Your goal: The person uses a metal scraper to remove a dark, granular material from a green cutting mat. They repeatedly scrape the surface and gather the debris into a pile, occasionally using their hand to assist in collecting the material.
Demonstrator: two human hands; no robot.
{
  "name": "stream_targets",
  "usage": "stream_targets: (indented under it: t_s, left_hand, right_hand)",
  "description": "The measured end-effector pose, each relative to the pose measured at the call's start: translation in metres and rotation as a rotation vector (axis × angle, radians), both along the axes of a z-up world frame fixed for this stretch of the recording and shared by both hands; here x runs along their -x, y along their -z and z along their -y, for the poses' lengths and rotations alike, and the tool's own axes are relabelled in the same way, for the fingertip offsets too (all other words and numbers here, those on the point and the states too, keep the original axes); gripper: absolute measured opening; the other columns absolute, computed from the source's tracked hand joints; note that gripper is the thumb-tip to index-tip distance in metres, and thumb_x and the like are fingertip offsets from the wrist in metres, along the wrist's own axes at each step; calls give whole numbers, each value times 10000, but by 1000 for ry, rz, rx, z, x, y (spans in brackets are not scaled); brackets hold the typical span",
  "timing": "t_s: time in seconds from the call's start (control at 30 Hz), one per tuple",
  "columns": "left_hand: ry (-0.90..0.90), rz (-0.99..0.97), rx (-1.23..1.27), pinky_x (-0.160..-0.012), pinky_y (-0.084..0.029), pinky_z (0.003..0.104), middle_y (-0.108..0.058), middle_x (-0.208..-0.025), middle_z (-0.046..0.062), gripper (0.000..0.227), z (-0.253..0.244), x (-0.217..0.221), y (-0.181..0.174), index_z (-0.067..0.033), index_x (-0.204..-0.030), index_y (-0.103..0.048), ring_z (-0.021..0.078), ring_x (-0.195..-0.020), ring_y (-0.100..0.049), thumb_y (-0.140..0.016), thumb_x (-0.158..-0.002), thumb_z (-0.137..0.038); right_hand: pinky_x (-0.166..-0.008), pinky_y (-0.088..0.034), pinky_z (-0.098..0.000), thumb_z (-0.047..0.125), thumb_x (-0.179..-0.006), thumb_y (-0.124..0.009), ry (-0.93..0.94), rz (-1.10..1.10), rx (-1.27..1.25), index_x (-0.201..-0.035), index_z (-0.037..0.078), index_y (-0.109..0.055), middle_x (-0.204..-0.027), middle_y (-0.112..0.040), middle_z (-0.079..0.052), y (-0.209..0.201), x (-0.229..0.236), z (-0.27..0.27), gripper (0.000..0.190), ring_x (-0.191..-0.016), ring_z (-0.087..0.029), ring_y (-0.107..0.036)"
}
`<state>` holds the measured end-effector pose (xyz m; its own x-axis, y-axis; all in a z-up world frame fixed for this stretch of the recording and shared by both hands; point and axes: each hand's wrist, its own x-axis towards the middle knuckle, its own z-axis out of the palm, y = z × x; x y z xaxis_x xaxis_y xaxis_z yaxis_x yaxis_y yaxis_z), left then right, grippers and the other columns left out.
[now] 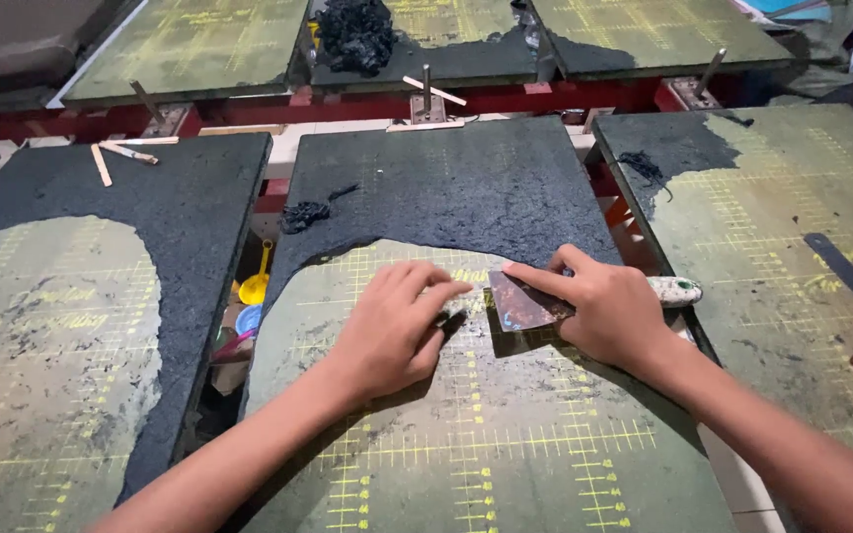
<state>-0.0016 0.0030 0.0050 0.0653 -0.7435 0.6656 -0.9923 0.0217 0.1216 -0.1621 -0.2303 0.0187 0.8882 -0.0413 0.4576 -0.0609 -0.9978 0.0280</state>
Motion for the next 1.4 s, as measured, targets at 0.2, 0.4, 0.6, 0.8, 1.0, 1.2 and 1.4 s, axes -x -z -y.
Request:
stream_targets:
  t_s: [0.2,0.4,0.6,0.8,1.0,1.2,1.4]
  left_hand:
    - [135,40,-161,-1005,-456,471,-618,-1067,89,241,1,3,-3,-98,-980,-752,345,-1128,-580,-603,-792,-80]
    - [175,203,-18,-914,-504,412,-595,-923,62,100,5,8,1,-73,-720,-673,294,-1021,-612,-612,-793,-40]
    - [203,139,-101,-876,-500,430,-568,-914,57,31,7,4,0,-82,-754,-592,305,-1020,-603,-615,-774,-76]
    - [-110,137,-252,-957,-439,494,-550,-1378,218,654,-4,24,-23,3,-1476,-462,372,-1186,-532,-566,-889,-264]
    - [-341,269,-636,-1113,-288,618,-380,-1547,298,857,-2,53,8,6,-1554,-315,429,-1341,-414,-581,-775,-233]
    - [-312,243,-741,-1128,-233,664,-304,-1610,268,813,-7,68,-4,21,-1537,-325,471,-1460,-269,-444,-960,-540]
    - [-335,207,-573,-1081,-340,581,-629,-1282,218,578,-1,77,-23,53,-1197,-669,403,-1287,-498,-369,-1069,-424]
  right_hand:
    - [-613,-575,-440,165,-777,-664,-30,2,-3,-1314,469,-654,-887,-541,70,-1,-2,5,617,-626,-329,-699]
    - [-613,-574,-439,225,-855,-646,-10,15,-15,-1297,473,-660,-866,-541,65,3,-3,6,506,-632,-325,-701]
    - [-624,-577,-445,153,-803,-626,2,-54,-47,-1327,476,-639,-879,-543,65,1,-3,7,615,-648,-331,-705]
    - [-327,-273,-335,-102,-590,-621,-177,56,46,-1419,348,-635,-922,-601,-13,17,-7,20,944,-416,-226,-308]
    - [-329,-275,-335,-95,-589,-618,-177,31,-2,-1383,329,-672,-916,-617,-2,13,-8,24,902,-421,-214,-321]
    - [-312,-277,-345,-66,-609,-640,-163,4,2,-1387,330,-667,-936,-626,4,12,-9,21,873,-396,-222,-309]
    - [-319,-249,-329,-70,-602,-647,-174,17,1,-1397,341,-661,-938,-626,14,15,-9,21,895,-399,-203,-268]
